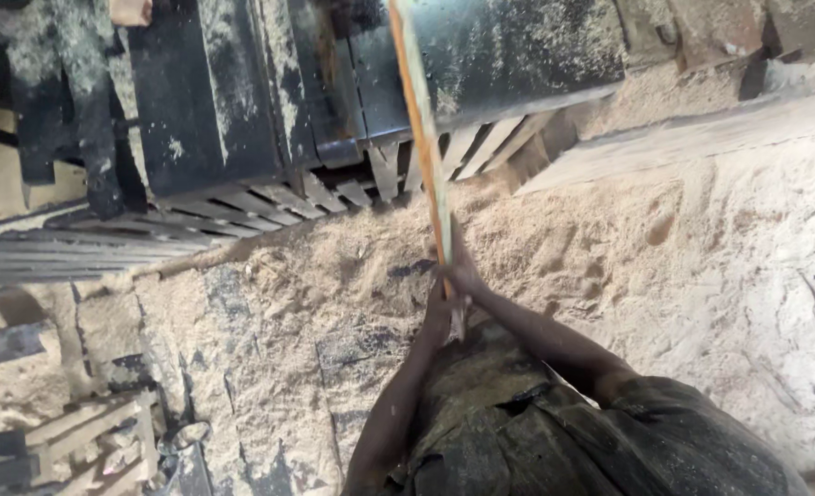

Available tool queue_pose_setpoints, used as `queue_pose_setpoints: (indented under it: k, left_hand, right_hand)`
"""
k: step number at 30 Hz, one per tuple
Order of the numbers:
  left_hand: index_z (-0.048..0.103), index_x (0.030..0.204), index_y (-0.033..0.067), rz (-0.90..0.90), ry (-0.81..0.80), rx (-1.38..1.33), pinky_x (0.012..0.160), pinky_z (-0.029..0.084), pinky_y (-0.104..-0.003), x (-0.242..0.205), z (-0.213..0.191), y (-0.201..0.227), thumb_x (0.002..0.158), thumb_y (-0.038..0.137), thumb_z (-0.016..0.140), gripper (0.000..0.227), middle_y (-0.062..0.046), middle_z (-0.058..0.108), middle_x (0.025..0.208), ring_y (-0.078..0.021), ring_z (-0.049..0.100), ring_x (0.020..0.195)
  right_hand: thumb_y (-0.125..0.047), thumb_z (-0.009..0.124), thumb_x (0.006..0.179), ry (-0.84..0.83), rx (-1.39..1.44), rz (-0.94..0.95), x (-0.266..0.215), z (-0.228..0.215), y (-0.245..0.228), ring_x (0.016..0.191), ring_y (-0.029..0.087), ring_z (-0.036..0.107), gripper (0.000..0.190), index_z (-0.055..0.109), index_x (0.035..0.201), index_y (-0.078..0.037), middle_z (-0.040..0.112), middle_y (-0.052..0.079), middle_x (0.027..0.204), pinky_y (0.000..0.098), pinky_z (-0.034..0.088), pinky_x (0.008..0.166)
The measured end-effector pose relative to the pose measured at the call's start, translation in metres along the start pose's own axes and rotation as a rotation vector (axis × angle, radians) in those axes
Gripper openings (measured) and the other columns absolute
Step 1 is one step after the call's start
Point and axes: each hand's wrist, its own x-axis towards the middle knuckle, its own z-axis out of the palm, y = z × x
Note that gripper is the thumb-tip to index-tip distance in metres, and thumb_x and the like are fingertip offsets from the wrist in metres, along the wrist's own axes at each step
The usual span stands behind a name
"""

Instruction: The person saws long pieces of wood into shorter sections using a large stationary saw machine, moving wood from a pile onto the saw bed and then stacking the cut pieces.

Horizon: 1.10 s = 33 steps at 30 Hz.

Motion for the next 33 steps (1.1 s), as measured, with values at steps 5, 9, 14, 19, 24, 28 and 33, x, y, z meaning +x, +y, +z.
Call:
queue_pose_setpoints:
  k: [5,9,14,19,24,28,33]
  left_hand:
    - [0.038,0.145,0.0129,-0.123,0.435,-0.072,0.066,0.063,-0.037,-0.091,0.004,0.017,0.061,0.005,0.056,0.086,-0.005,0.062,0.111,-0.0199,0.069,0.088]
    - [0.054,0.136,-0.0073,0.07,0.44,0.156,0.068,0.061,-0.034,-0.099,-0.01,0.051,0.076,0.008,0.059,0.062,-0.014,0.065,0.099,-0.0221,0.068,0.081]
    - [0.055,0.137,0.0038,-0.078,0.599,0.448,0.061,0.052,-0.035,-0.063,0.004,0.109,0.066,0.004,0.061,0.071,-0.009,0.063,0.094,-0.0225,0.062,0.074]
    - [0.059,0.136,0.0014,0.024,0.634,0.643,0.083,0.053,-0.039,0.005,-0.003,0.158,0.073,0.002,0.061,0.063,-0.015,0.069,0.104,-0.027,0.068,0.092]
    - [0.039,0.152,-0.0038,0.454,0.691,1.089,0.117,0.03,-0.054,0.084,-0.007,0.209,0.072,0.003,0.064,0.084,-0.027,0.048,0.149,-0.0428,0.042,0.141]
    - [0.036,0.155,-0.0006,0.547,0.765,1.53,0.128,0.01,-0.058,0.156,-0.033,0.224,0.095,0.02,0.064,0.069,-0.027,0.033,0.165,-0.0458,0.02,0.158]
    - [0.033,0.155,-0.0076,0.554,0.817,1.494,0.124,0.003,-0.065,0.196,-0.053,0.227,0.104,0.039,0.056,0.073,-0.027,0.03,0.163,-0.0458,0.017,0.156]
  right_hand:
    - [-0.023,0.094,0.075,-0.205,-0.156,-0.213,-0.043,0.056,-0.025,0.158,0.054,-0.004,0.15,-0.028,0.161,-0.009,-0.019,0.029,0.171,0.0692,0.015,0.125]
    - [-0.033,0.087,0.073,-0.287,0.0,0.104,-0.021,0.076,-0.082,0.156,0.045,0.003,0.146,-0.028,0.157,-0.007,-0.018,0.027,0.168,0.0578,0.022,0.125]
    - [-0.019,0.079,0.072,-0.191,0.056,-0.086,0.037,0.073,-0.103,0.159,0.051,0.006,0.139,-0.025,0.162,-0.001,-0.009,0.034,0.172,0.0586,0.027,0.127]
    - [-0.041,0.076,0.078,-0.177,-0.245,-0.056,0.118,0.07,-0.119,0.151,0.055,0.018,0.129,-0.013,0.158,0.007,0.007,0.036,0.164,0.0595,0.029,0.122]
    - [-0.073,0.053,0.094,-0.14,-0.731,0.038,0.212,0.062,-0.135,0.154,0.054,0.004,0.118,-0.005,0.159,0.007,-0.002,0.032,0.169,0.0672,0.012,0.122]
    - [-0.076,0.046,0.093,-0.027,-0.697,0.01,0.285,0.056,-0.153,0.155,0.05,0.009,0.115,0.001,0.162,0.004,0.003,0.026,0.172,0.0661,0.015,0.121]
    - [-0.068,0.041,0.099,-0.024,-0.644,0.05,0.316,0.052,-0.16,0.154,0.045,0.024,0.099,0.008,0.163,0.0,0.02,0.023,0.169,0.062,0.021,0.124]
